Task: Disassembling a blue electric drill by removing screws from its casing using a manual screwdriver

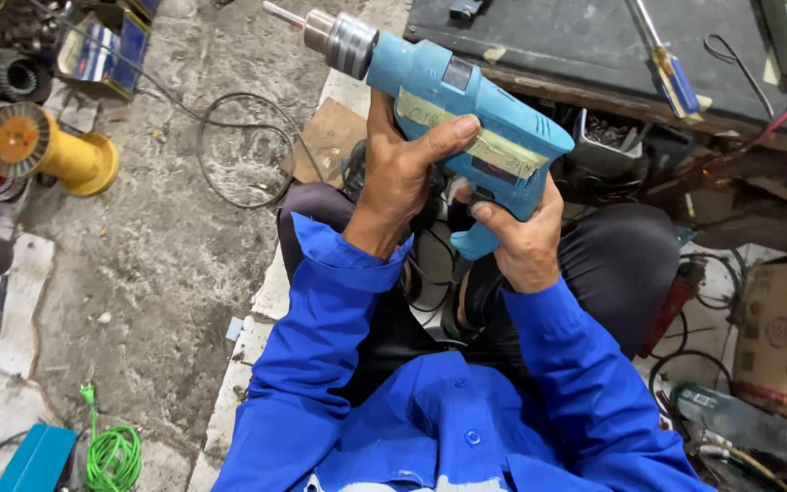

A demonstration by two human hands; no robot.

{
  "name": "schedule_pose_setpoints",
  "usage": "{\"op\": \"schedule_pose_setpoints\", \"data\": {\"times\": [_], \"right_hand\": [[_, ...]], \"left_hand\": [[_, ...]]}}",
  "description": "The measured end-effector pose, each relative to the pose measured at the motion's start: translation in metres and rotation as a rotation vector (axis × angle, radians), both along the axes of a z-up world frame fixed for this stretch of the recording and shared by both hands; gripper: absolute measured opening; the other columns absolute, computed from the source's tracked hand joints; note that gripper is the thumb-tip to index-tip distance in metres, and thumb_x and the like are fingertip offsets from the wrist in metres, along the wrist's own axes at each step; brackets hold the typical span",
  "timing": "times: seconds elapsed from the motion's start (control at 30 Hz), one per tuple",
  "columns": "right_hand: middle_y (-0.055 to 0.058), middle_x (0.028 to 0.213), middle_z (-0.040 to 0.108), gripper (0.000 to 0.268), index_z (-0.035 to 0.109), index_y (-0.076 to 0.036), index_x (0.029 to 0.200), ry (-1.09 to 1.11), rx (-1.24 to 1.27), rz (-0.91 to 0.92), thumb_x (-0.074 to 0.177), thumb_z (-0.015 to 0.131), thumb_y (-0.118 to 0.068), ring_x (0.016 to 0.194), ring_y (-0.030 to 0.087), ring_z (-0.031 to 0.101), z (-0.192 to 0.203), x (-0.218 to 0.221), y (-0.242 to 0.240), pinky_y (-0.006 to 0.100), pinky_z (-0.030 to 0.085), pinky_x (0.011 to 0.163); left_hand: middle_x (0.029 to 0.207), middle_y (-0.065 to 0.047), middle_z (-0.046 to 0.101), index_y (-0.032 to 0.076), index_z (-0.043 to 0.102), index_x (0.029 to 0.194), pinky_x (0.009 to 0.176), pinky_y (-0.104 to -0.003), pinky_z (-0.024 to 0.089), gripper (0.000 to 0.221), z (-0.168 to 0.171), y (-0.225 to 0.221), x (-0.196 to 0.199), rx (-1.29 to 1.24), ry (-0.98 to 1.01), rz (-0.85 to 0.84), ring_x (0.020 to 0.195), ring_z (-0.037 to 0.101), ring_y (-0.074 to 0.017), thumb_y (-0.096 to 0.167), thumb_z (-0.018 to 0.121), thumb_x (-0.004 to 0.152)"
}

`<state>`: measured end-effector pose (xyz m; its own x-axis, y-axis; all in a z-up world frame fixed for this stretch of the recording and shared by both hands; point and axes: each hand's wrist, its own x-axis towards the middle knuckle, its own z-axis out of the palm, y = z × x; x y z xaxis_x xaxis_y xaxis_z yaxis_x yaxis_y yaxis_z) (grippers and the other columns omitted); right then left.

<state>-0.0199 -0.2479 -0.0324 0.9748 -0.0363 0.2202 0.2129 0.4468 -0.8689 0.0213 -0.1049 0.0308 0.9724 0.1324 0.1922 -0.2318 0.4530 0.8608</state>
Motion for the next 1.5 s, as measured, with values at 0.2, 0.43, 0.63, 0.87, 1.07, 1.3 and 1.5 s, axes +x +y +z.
{"op": "schedule_pose_setpoints", "data": {"times": [0.2, 0.43, 0.63, 0.87, 1.07, 1.3, 1.5], "right_hand": [[0.018, 0.092, 0.071, 0.039, 0.06, 0.003, 0.118, 0.103, -0.058, -0.194, 0.085, 0.078, -0.008, 0.073, 0.028, 0.075, 0.012, -0.004, 0.003, 0.036, 0.067, 0.064], [0.031, 0.087, 0.071, 0.037, 0.06, 0.01, 0.116, -0.098, 0.037, -0.051, 0.085, 0.077, 0.001, 0.081, 0.04, 0.077, -0.025, 0.01, -0.011, 0.047, 0.069, 0.062], [0.03, 0.086, 0.073, 0.031, 0.066, 0.014, 0.103, -0.187, -0.011, 0.16, 0.079, 0.08, 0.001, 0.079, 0.033, 0.077, -0.008, 0.01, -0.019, 0.046, 0.065, 0.065], [0.028, 0.087, 0.074, 0.023, 0.07, 0.012, 0.103, -0.248, -0.166, 0.19, 0.086, 0.074, -0.002, 0.078, 0.032, 0.077, -0.002, 0.016, -0.03, 0.047, 0.064, 0.064], [0.027, 0.084, 0.072, 0.021, 0.069, 0.013, 0.105, -0.241, -0.119, 0.082, 0.089, 0.072, 0.0, 0.078, 0.031, 0.075, -0.007, 0.017, -0.038, 0.047, 0.062, 0.07], [0.024, 0.082, 0.074, 0.018, 0.071, 0.009, 0.096, -0.199, -0.314, 0.001, 0.082, 0.079, 0.0, 0.075, 0.029, 0.077, 0.018, 0.017, -0.06, 0.047, 0.062, 0.07], [0.028, 0.106, 0.071, 0.059, 0.063, 0.009, 0.123, -0.052, -0.556, -0.384, 0.076, 0.091, -0.013, 0.105, 0.04, 0.069, -0.013, 0.004, -0.053, 0.057, 0.052, 0.088]], "left_hand": [[0.106, -0.008, 0.069, 0.012, 0.054, 0.131, 0.085, -0.034, 0.061, 0.062, 0.002, -0.011, 0.005, 0.001, 0.017, -0.042, 0.095, 0.068, -0.0204, 0.015, 0.087, 0.078], [0.103, -0.006, 0.069, 0.011, 0.055, 0.129, 0.08, -0.04, 0.059, 0.075, -0.013, -0.018, 0.013, -0.118, -0.072, -0.073, 0.096, 0.068, -0.0176, 0.007, 0.098, 0.068], [0.1, -0.012, 0.07, 0.005, 0.053, 0.13, 0.081, -0.042, 0.061, 0.073, -0.014, -0.011, 0.021, -0.232, -0.067, -0.191, 0.094, 0.073, -0.0244, -0.001, 0.092, 0.068], [0.105, -0.017, 0.071, 0.001, 0.051, 0.134, 0.083, -0.045, 0.059, 0.083, -0.037, -0.019, 0.038, -0.278, -0.057, -0.272, 0.102, 0.07, -0.0282, -0.005, 0.093, 0.063], [0.109, -0.017, 0.075, 0.005, 0.057, 0.134, 0.087, -0.044, 0.06, 0.075, -0.036, -0.039, 0.053, -0.299, -0.119, -0.405, 0.107, 0.071, -0.0266, -0.004, 0.092, 0.068], [0.112, -0.022, 0.072, -0.002, 0.051, 0.14, 0.087, -0.048, 0.061, 0.086, -0.066, -0.072, 0.072, -0.396, -0.108, -0.44, 0.107, 0.071, -0.0312, -0.008, 0.093, 0.065], [0.138, -0.027, 0.065, 0.004, 0.037, 0.159, 0.113, -0.054, 0.05, 0.098, -0.043, -0.086, 0.088, -0.54, -0.186, -0.779, 0.13, 0.064, -0.0342, 0.005, 0.092, 0.078]]}}
